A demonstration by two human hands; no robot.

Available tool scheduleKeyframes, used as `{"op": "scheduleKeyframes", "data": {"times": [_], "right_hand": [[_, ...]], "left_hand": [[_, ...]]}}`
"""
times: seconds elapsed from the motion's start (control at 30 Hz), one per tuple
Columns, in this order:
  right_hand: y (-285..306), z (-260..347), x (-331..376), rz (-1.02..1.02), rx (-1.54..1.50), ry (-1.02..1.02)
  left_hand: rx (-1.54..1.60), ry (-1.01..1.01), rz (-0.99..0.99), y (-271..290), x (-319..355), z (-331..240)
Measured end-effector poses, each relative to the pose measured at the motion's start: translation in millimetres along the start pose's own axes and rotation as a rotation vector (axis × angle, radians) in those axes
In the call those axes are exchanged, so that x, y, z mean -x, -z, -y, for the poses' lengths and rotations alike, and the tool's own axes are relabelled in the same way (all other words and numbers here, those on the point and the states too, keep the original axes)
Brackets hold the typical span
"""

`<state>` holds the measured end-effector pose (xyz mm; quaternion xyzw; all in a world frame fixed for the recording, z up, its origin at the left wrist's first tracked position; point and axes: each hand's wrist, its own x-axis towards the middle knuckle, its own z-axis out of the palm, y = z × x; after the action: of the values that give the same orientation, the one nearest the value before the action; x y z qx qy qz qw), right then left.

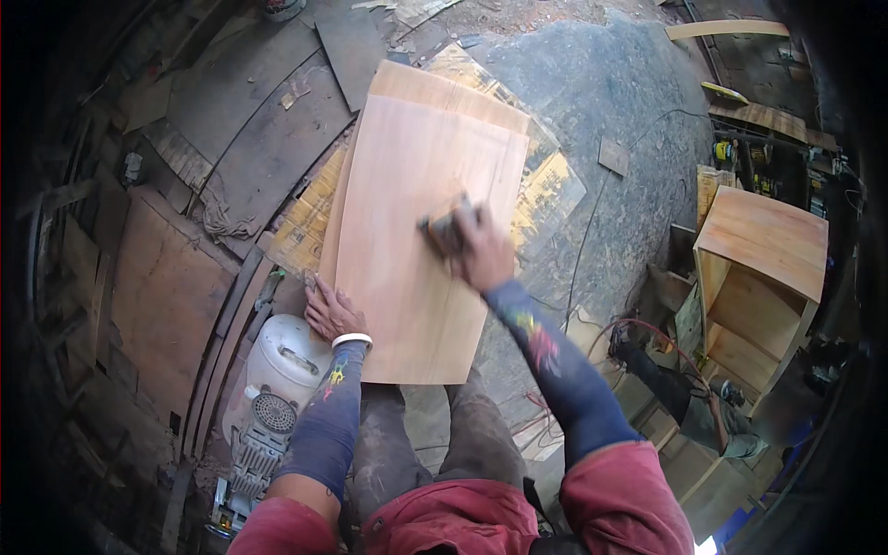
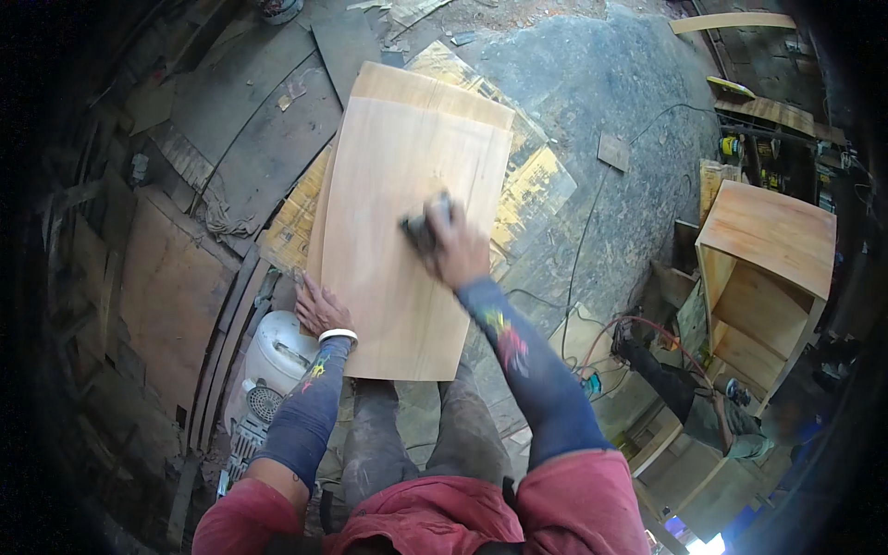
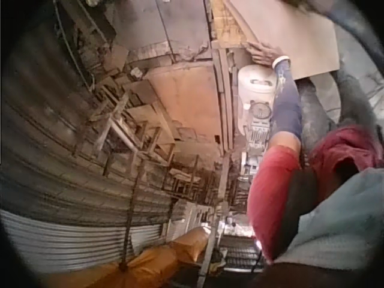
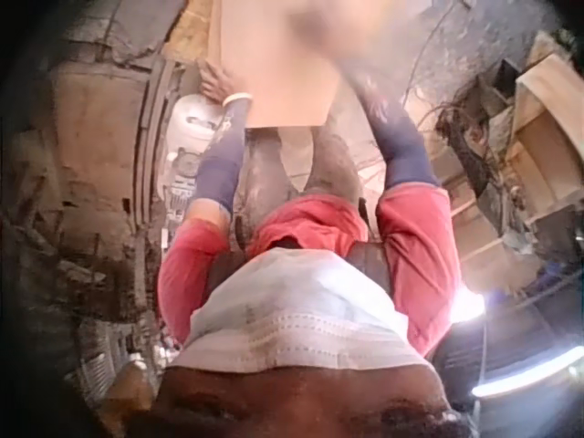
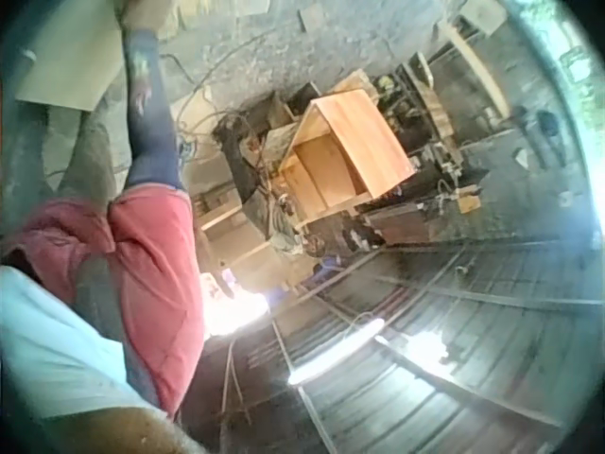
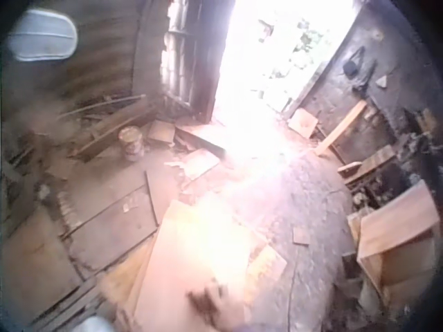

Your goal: Sand a wooden board with an electric sander and prepare a paint sprayer by mixing and pouring paint.

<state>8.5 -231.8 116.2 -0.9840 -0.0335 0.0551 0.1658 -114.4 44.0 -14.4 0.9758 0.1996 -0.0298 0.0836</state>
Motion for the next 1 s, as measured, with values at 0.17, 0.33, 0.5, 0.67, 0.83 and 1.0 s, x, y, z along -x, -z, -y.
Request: {"op": "scheduleKeyframes", "data": {"times": [0.17,0.33,0.5,0.67,0.83,1.0], "right_hand": [[27,-41,-41,-0.003,-0.036,-0.12],[57,-122,-160,-0.186,0.148,-0.279],[27,-109,-48,-0.136,0.007,-0.316],[54,-165,-144,-0.229,0.138,-0.33],[37,-118,-57,-0.074,0.066,-0.372],[1,-26,200,-0.104,-0.082,-0.325]], "left_hand": [[0.021,0.008,0.018,5,-2,-6],[0.061,-0.016,-0.023,-8,3,-16],[-0.005,0.0,-0.04,3,-1,0],[0.011,-0.008,-0.023,-23,12,-7],[-0.038,0.075,0.004,-10,-2,-3],[-0.03,0.058,-0.022,-13,3,-16]]}}
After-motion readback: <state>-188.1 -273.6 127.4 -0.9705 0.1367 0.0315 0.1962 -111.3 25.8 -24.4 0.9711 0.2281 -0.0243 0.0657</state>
